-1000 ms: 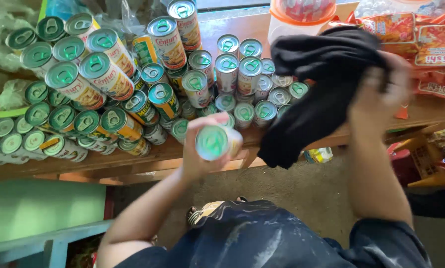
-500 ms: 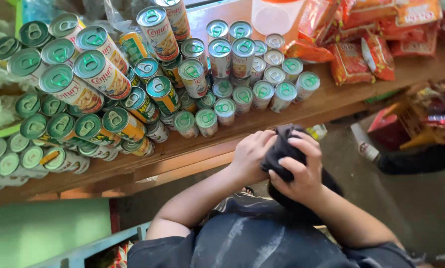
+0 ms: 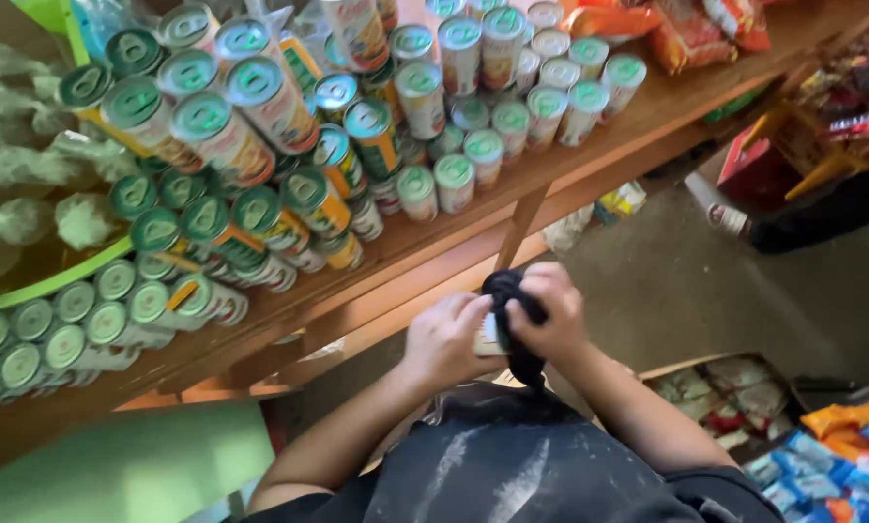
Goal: Wiping canned goods with a cloth and organizing them on grocery store shelves.
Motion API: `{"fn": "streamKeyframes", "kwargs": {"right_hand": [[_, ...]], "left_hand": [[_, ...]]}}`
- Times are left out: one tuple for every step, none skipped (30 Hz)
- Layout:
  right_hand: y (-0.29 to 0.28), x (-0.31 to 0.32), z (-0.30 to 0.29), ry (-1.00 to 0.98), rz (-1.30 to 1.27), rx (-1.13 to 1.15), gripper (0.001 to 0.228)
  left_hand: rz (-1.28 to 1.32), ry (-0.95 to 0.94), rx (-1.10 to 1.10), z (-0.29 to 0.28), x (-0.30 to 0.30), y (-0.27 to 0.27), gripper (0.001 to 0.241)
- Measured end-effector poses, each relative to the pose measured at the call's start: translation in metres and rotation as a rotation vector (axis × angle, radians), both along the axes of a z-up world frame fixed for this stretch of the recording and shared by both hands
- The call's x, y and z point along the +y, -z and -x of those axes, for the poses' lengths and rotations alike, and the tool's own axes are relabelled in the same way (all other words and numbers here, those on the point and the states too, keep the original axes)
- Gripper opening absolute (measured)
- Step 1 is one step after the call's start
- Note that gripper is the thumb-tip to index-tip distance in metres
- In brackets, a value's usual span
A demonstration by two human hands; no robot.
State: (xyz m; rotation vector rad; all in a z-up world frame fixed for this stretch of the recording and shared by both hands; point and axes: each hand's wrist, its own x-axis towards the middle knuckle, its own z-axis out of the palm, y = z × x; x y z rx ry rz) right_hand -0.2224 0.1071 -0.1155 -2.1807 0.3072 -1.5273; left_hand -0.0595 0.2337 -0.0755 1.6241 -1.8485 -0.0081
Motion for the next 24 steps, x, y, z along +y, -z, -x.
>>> {"fn": "streamKeyframes", "kwargs": {"right_hand": [[0.008, 0.014, -0.005, 0.008, 0.014, -0.014, 0.024], [0.015, 0.033, -0.005, 0.017, 0.025, -0.018, 0.024], [0.023, 0.051, -0.005, -0.013, 0.067, 0.009, 0.027], [0.035, 0.08, 0.001, -0.042, 0.09, 0.047, 0.031], [0.038, 0.083, 0.005, -0.032, 0.081, 0.054, 0.031], [0.039, 0.085, 0.006, -0.074, 0.028, 0.068, 0.027], [0.04, 0.086, 0.008, -0.115, -0.025, 0.081, 0.023], [0.05, 0.091, 0.014, -0.094, -0.02, 0.082, 0.023], [0.059, 0.097, 0.021, -0.09, 0.029, 0.074, 0.026], [0.071, 0.111, 0.029, -0.077, 0.063, 0.066, 0.029], [0.085, 0.125, 0.041, -0.047, 0.055, 0.067, 0.029], [0.1, 0.138, 0.052, -0.005, 0.079, 0.092, 0.029], [0.114, 0.151, 0.061, 0.038, 0.103, 0.119, 0.029], [0.097, 0.154, 0.066, 0.069, 0.101, 0.118, 0.029], [0.08, 0.157, 0.072, 0.132, 0.021, 0.177, 0.024], [0.062, 0.157, 0.078, 0.194, -0.056, 0.235, 0.019], [0.061, 0.162, 0.081, 0.225, -0.056, 0.233, 0.019], [0.06, 0.171, 0.087, 0.352, -0.146, 0.269, 0.018], [0.059, 0.179, 0.092, 0.479, -0.238, 0.302, 0.019], [0.053, 0.19, 0.094, 0.508, -0.247, 0.303, 0.019], [0.047, 0.201, 0.097, 0.554, -0.267, 0.332, 0.022], [0.041, 0.21, 0.098, 0.6, -0.284, 0.357, 0.025], [0.041, 0.209, 0.108, 0.629, -0.291, 0.354, 0.025], [0.041, 0.209, 0.118, 0.678, -0.34, 0.357, 0.022]], "left_hand": [[0.0, -0.014, 0.023, -0.006, 0.017, -0.005, 0.081], [0.011, -0.005, 0.019, -0.018, 0.024, 0.007, 0.081], [-0.003, -0.019, -0.014, -0.03, 0.031, 0.02, 0.084], [-0.036, -0.032, -0.037, -0.036, 0.046, 0.036, 0.087], [-0.045, -0.021, -0.03, -0.03, 0.058, 0.034, 0.087], [-0.056, 0.076, -0.035, -0.027, 0.067, 0.03, 0.09], [-0.067, 0.172, -0.041, -0.024, 0.074, 0.025, 0.092], [-0.06, 0.193, -0.041, -0.023, 0.075, 0.025, 0.092], [-0.063, 0.242, -0.077, -0.021, 0.075, 0.025, 0.086], [-0.079, 0.301, -0.112, -0.018, 0.081, 0.025, 0.08], [-0.085, 0.332, -0.112, -0.015, 0.079, 0.038, 0.08], [-0.074, 0.352, -0.168, -0.013, 0.074, 0.051, 0.08], [-0.061, 0.373, -0.223, -0.01, 0.069, 0.064, 0.081], [-0.058, 0.405, -0.226, -0.002, 0.071, 0.068, 0.081], [-0.071, 0.425, -0.245, 0.006, 0.074, 0.073, 0.081], [-0.079, 0.443, -0.264, 0.015, 0.074, 0.078, 0.08], [-0.071, 0.472, -0.267, 0.016, 0.066, 0.067, 0.08], [-0.087, 0.516, -0.243, 0.02, 0.061, 0.056, 0.081], [-0.104, 0.56, -0.219, 0.024, 0.055, 0.045, 0.082], [-0.105, 0.591, -0.216, 0.029, 0.049, 0.051, 0.082], [-0.107, 0.584, -0.199, 0.034, 0.043, 0.058, 0.083], [-0.106, 0.577, -0.187, 0.039, 0.035, 0.063, 0.084], [-0.105, 0.607, -0.188, 0.05, 0.04, 0.061, 0.084], [-0.068, 0.657, -0.189, 0.06, 0.046, 0.06, 0.086]]}}
